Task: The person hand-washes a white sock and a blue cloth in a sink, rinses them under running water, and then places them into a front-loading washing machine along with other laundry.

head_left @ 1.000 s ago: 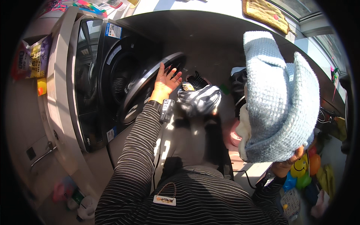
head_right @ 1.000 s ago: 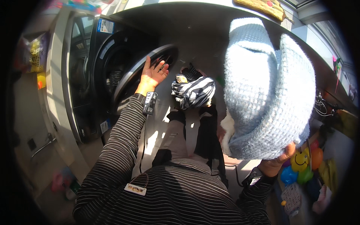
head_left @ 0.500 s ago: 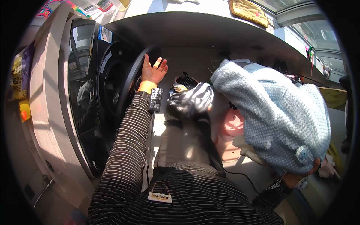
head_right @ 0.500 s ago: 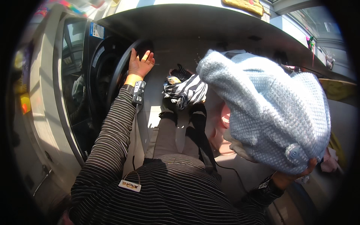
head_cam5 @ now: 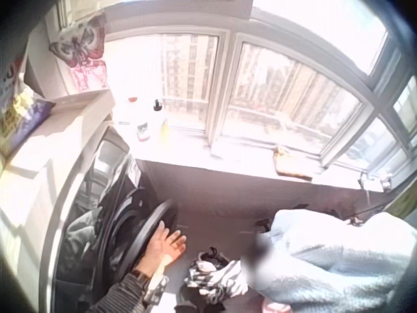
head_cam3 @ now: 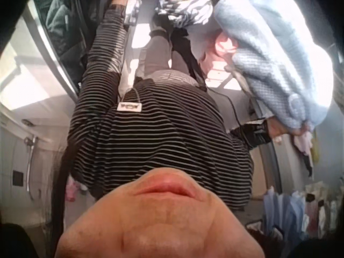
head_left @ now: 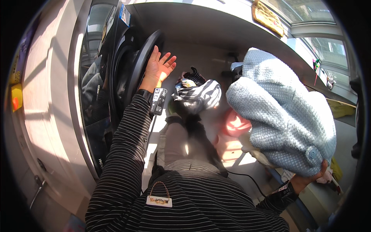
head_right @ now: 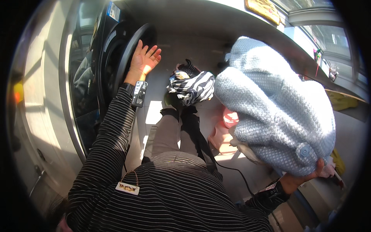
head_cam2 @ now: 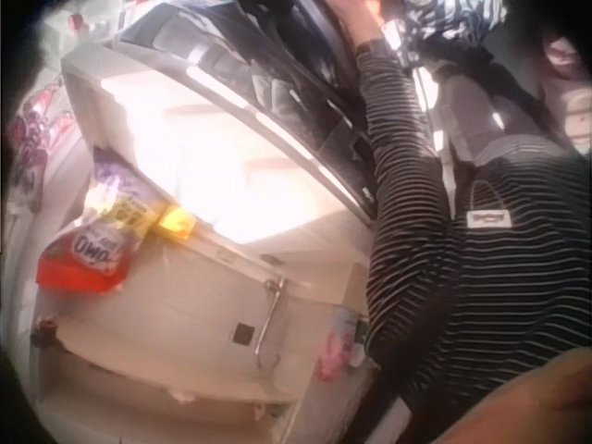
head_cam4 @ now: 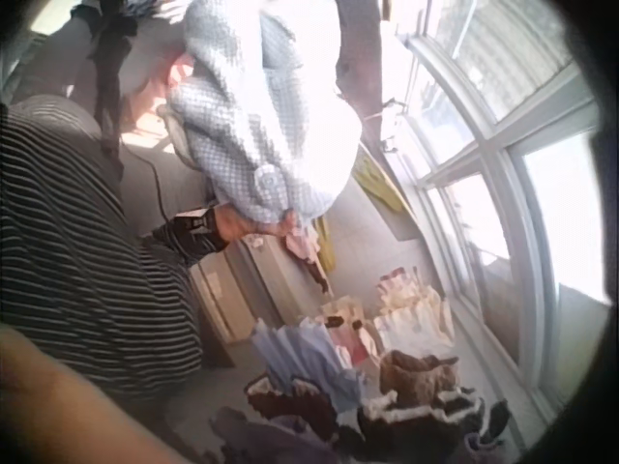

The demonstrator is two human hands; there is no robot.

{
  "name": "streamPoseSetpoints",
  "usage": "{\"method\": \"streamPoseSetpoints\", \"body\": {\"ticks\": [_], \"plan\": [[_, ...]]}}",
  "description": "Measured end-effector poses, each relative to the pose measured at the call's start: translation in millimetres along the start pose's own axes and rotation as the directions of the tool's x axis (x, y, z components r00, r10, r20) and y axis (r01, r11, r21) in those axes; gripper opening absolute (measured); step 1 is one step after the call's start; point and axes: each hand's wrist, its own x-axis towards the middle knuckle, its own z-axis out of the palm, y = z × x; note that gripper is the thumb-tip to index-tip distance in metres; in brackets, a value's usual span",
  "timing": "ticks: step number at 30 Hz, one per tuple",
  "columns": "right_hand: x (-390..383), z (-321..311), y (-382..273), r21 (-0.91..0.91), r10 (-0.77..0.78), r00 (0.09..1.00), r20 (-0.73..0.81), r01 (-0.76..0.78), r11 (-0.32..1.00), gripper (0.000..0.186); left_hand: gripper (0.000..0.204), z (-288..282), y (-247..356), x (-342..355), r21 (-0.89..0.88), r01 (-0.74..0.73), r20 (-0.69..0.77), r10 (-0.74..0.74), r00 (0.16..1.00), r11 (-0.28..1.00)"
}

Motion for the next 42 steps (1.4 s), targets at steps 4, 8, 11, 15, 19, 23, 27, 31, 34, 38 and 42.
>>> {"method": "streamPoseSetpoints", "body": {"ticks": [4, 8, 11, 15, 19, 23, 27, 31, 34, 38, 42], "plan": [[0, 9, -8, 0.032, -0.007, 1.000, 0.006, 0.007, 0.999, 0.025, 0.107, 8, 1, -7, -0.042, 0.008, 0.016, -0.007, 1.000, 0.999], [1, 10, -15, 0.058, -0.042, 0.999, 0.002, 0.042, 0.997, 0.025, 0.104, 15, 2, -15, -0.078, 0.020, 0.019, -0.018, 1.000, 0.997], [1, 12, -20, 0.065, -0.077, 0.997, 0.002, 0.077, 0.995, 0.026, 0.099, 17, 6, -20, -0.083, 0.022, 0.004, -0.022, 1.000, 0.996], [0, 16, -27, 0.085, -0.142, 0.990, 0.003, 0.141, 0.986, 0.027, 0.096, 19, 11, -26, -0.128, 0.049, 0.004, -0.049, 0.999, 0.991], [-4, 17, -28, 0.116, -0.294, 0.956, 0.016, 0.290, 0.950, 0.027, 0.092, 15, 18, -33, -0.120, 0.060, 0.012, -0.059, 0.998, 0.991], [-5, 3, -18, -0.108, -0.443, 0.891, 0.094, 0.452, 0.886, 0.030, 0.090, 8, 19, -43, -0.084, 0.080, -0.004, -0.081, 0.997, 0.993], [-2, -8, -13, -0.441, -0.521, 0.820, 0.236, 0.569, 0.695, 0.037, 0.084, 7, 15, -53, -0.083, 0.088, -0.015, -0.090, 0.996, 0.993], [-4, 8, -33, -0.337, -0.276, 0.956, 0.101, 0.294, 0.894, 0.038, 0.066, 13, 12, -70, 0.249, 0.034, -0.035, -0.026, 0.999, 0.968], [-6, 26, -56, 0.066, 0.159, 0.986, 0.047, -0.162, 0.985, 0.041, 0.050, 13, 11, -87, 0.840, -0.541, 0.385, 0.656, 0.649, 0.042], [-7, 37, -65, 0.100, 0.205, 0.979, -0.016, -0.202, 0.974, 0.044, 0.062, -7, 26, -101, 0.890, -0.133, 0.447, 0.779, 0.440, -0.435], [-8, 30, -61, 0.071, 0.081, 0.994, 0.069, -0.086, 0.994, 0.047, 0.068, -37, 14, -105, 0.922, 0.037, 0.285, 0.737, 0.613, -0.386]]}}
